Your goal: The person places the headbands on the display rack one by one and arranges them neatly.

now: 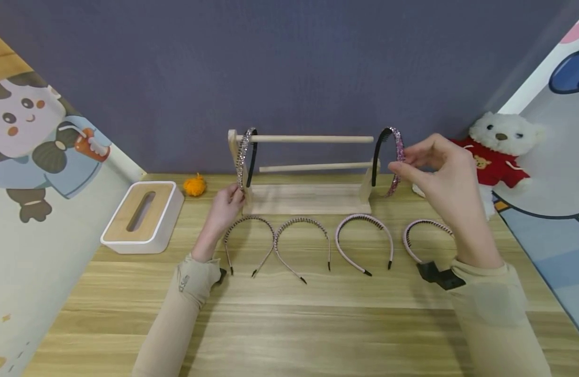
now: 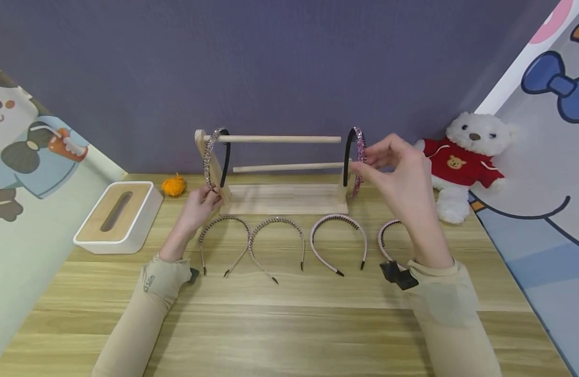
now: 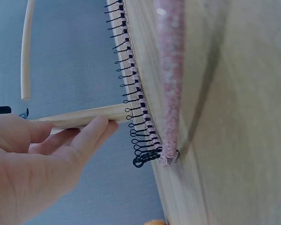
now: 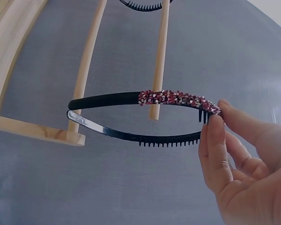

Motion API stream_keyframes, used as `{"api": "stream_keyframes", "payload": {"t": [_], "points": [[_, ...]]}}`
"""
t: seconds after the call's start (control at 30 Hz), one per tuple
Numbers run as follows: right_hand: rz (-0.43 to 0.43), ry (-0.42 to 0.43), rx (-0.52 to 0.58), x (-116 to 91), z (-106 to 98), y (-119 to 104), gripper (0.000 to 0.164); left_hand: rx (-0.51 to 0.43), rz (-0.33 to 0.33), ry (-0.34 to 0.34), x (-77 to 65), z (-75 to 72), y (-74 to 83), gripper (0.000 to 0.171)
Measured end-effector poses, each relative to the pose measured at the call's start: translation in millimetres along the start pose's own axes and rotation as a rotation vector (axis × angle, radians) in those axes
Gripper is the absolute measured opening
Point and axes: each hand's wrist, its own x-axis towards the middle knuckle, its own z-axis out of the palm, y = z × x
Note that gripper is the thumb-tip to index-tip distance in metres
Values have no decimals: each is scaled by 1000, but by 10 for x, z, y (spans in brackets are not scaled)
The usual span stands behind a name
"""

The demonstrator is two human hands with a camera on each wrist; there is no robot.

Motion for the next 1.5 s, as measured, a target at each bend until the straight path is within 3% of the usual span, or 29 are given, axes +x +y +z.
{"api": "stream_keyframes", "payload": {"t": [0.53,0.9,1.5], "points": [[-15,-20,64,137,93,-60,26,-4,3,5,-5,7,2,37],[-29,-27,33,194,176,-81,27,-10,5,8,8,9,-11,37],[-36,-97,68,280,324,-152,31,10,7,14,12,9,-13,38]]}}
